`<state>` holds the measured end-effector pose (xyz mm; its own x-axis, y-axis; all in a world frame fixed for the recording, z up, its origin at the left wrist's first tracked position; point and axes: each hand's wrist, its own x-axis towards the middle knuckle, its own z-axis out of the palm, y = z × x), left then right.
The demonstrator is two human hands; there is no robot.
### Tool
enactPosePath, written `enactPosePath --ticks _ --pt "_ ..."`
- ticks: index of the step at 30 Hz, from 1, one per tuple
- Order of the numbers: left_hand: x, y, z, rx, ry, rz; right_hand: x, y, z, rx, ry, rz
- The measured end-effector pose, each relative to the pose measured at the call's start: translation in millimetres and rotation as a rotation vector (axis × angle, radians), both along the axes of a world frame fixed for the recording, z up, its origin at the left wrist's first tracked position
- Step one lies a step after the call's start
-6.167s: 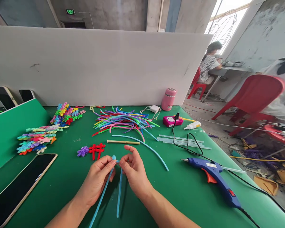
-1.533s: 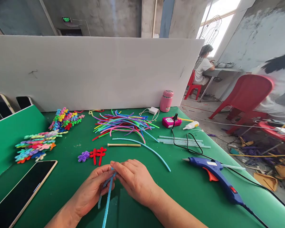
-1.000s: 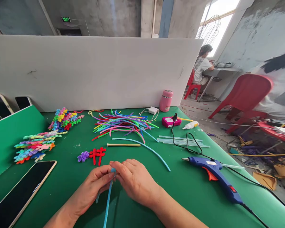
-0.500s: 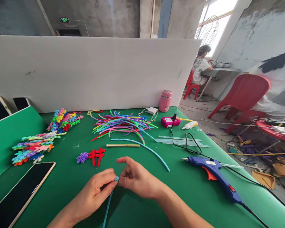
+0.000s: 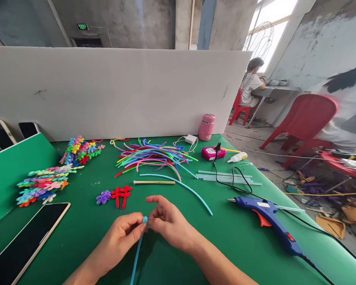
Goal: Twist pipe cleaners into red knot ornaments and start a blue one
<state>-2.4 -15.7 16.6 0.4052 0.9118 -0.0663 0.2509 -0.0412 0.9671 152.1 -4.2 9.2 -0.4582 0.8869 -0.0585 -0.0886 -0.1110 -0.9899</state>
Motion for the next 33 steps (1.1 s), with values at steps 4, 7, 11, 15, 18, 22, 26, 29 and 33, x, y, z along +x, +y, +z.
enactPosePath --ticks 4,7,11,15,18,22,26,29,33 --pt "-1.2 2.4 -4.2 -0.441 -0.372 0.140 0.1 -5.0 0.5 0.606 -0.263 -0.105" --pt "-1.2 3.1 -5.8 -0.554 -0.530 0.154 2.8 -5.5 -0.8 0.918 -0.417 -0.130" --pt "-0.9 3.7 -5.9 -0.590 -0.609 0.091 5.4 -4.1 -0.9 1.100 -0.566 -0.118" --pt "0.0 2.4 -4.0 -0.566 -0.583 0.055 5.1 -4.8 1.1 1.138 -0.586 -0.081" --pt "0.6 0.7 -3.0 -0.491 -0.506 0.080 3.1 -6.9 1.6 1.018 -0.496 -0.083" --pt "0.6 -0.6 -3.0 -0.270 -0.279 0.109 -1.1 -8.1 3.0 0.562 -0.244 -0.075" --pt "2.6 -3.5 0.6 0.068 -0.038 0.073 -3.8 -5.8 6.7 0.050 0.029 -0.062" --pt "5.6 -6.8 2.4 0.245 0.059 0.055 -3.6 -3.4 8.6 -0.259 0.138 -0.036" --pt "7.7 -6.7 -1.5 0.225 0.026 0.106 -3.2 -1.0 8.4 -0.338 0.171 -0.061"
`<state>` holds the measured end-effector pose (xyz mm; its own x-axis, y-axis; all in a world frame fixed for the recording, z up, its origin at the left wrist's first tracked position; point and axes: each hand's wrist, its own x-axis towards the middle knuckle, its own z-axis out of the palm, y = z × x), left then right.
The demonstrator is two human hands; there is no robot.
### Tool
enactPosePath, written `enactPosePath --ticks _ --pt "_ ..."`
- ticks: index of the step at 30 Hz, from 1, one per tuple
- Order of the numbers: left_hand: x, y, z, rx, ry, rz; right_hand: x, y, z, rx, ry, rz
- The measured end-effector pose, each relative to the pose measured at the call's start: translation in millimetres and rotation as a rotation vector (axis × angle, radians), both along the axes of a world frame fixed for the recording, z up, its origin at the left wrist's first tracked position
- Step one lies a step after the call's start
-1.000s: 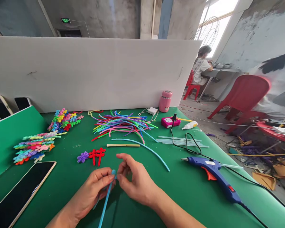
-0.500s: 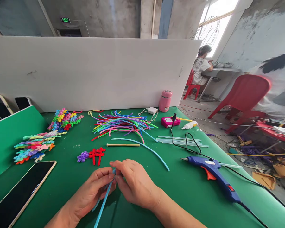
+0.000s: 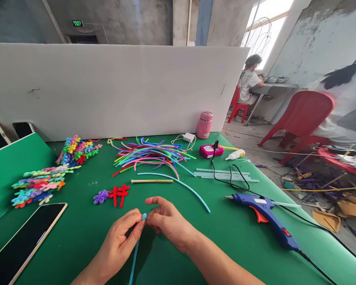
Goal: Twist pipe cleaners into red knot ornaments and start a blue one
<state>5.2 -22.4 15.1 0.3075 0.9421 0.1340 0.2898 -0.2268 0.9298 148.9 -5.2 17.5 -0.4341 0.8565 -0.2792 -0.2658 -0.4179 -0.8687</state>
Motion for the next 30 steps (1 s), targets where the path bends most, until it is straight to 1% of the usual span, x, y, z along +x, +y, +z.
enactPosePath --ticks 4,6,9,13,17,21,24,26,30 --pt "0.2 4.0 -4.6 -0.307 -0.215 0.074 -0.2 1.6 -1.2 0.059 0.018 -0.099" --pt "0.3 4.8 -5.6 -0.385 -0.294 0.082 -0.1 2.2 -1.9 0.095 0.001 -0.122" --pt "0.0 4.1 -6.8 -0.453 -0.366 0.075 -0.4 2.7 -3.3 0.214 -0.027 -0.142" --pt "-0.9 3.2 -7.7 -0.510 -0.439 0.069 -1.2 2.6 -6.4 0.314 -0.033 -0.132" --pt "-1.3 4.0 -6.1 -0.505 -0.388 0.057 -1.4 1.5 -10.3 0.377 -0.071 -0.128" --pt "-1.4 2.7 -7.2 -0.514 -0.383 0.047 -2.8 -0.8 -10.3 0.357 -0.087 -0.117" --pt "-0.3 0.7 -8.9 -0.572 -0.475 0.032 -4.3 -2.2 -7.9 0.298 -0.067 -0.113" --pt "1.0 0.3 -8.6 -0.608 -0.567 0.041 -4.5 -2.0 -6.7 0.293 -0.053 -0.121" --pt "2.3 3.9 -5.0 -0.642 -0.774 0.158 -3.0 -0.8 -6.9 0.352 -0.070 -0.165"
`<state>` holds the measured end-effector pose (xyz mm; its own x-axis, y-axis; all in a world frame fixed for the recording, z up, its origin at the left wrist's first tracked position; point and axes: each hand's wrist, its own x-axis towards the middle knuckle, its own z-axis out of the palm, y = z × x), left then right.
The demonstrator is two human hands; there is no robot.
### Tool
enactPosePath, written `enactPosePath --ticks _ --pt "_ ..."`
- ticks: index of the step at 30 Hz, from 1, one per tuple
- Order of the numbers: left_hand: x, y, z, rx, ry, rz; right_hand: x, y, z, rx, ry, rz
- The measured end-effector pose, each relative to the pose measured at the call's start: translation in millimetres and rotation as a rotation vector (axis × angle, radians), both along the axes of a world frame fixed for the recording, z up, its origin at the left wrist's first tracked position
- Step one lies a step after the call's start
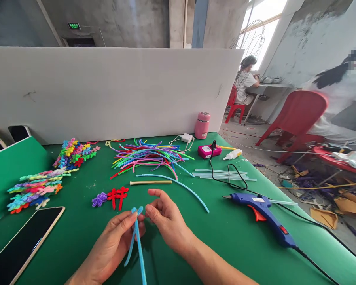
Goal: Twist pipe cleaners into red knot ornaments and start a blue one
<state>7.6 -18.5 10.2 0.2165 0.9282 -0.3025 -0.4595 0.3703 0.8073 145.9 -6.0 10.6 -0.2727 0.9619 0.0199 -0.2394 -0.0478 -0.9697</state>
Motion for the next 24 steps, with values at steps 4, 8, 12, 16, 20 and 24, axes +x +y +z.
enactPosePath --ticks 4,8,12,16,20,24 --pt "-1.1 4.1 -0.1 -0.006 -0.039 0.110 -0.9 -4.0 -1.4 0.063 -0.048 0.038" --pt "-0.8 3.6 -3.8 0.035 -0.042 0.124 -6.3 -10.4 -2.1 0.133 -0.168 0.079" --pt "0.6 2.7 -4.7 0.052 -0.033 0.068 -8.5 -9.6 -1.6 0.108 -0.209 0.068" --pt "0.7 2.9 -4.6 0.067 -0.012 0.040 -6.3 -6.5 -0.3 0.093 -0.164 0.060" --pt "-0.4 2.0 -8.3 0.052 0.051 0.020 -4.9 -5.3 -3.3 0.086 -0.143 0.045" --pt "-1.8 1.5 -10.9 0.106 0.114 0.005 -2.6 -2.1 -10.7 0.063 -0.089 0.028"
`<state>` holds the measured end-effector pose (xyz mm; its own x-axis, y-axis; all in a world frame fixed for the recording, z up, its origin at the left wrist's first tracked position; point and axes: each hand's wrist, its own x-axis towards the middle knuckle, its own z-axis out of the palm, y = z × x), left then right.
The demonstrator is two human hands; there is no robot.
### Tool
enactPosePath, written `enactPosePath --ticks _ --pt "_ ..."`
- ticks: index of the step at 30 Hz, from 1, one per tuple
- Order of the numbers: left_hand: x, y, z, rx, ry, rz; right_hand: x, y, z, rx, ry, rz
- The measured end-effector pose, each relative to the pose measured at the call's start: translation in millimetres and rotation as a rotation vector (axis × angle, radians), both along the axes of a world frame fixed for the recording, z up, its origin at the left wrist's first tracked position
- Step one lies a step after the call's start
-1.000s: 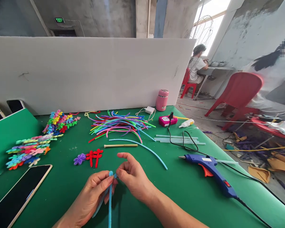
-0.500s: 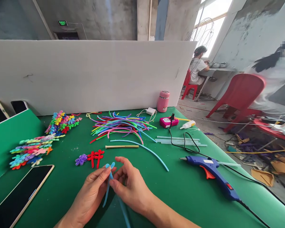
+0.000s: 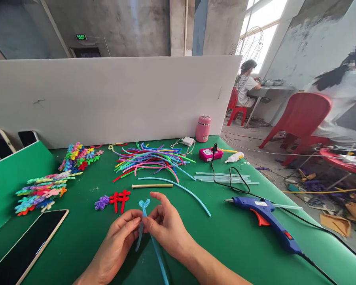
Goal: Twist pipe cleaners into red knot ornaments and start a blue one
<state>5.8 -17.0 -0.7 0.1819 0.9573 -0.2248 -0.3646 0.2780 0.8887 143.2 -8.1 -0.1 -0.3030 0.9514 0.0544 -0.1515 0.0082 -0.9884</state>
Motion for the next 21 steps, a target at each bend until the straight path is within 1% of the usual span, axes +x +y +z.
enactPosePath --ticks 3,7,9,12,17,21 --pt "-0.4 1.3 1.9 0.061 0.025 -0.013 2.5 2.9 -0.6 -0.046 0.029 -0.003" --pt "-0.2 3.8 7.5 0.122 0.042 -0.006 4.7 3.0 9.4 -0.145 0.088 0.055" --pt "-0.3 4.8 10.9 0.099 0.057 -0.031 5.3 1.6 15.1 -0.181 0.112 0.097" --pt "-1.2 6.3 16.5 0.019 0.089 -0.102 5.8 -0.9 20.5 -0.207 0.144 0.172" --pt "-3.6 10.0 23.4 -0.088 0.151 -0.170 7.3 -2.8 21.7 -0.195 0.156 0.254" --pt "-2.3 12.9 24.7 -0.054 0.165 -0.215 8.5 -1.9 16.3 -0.102 0.100 0.238"
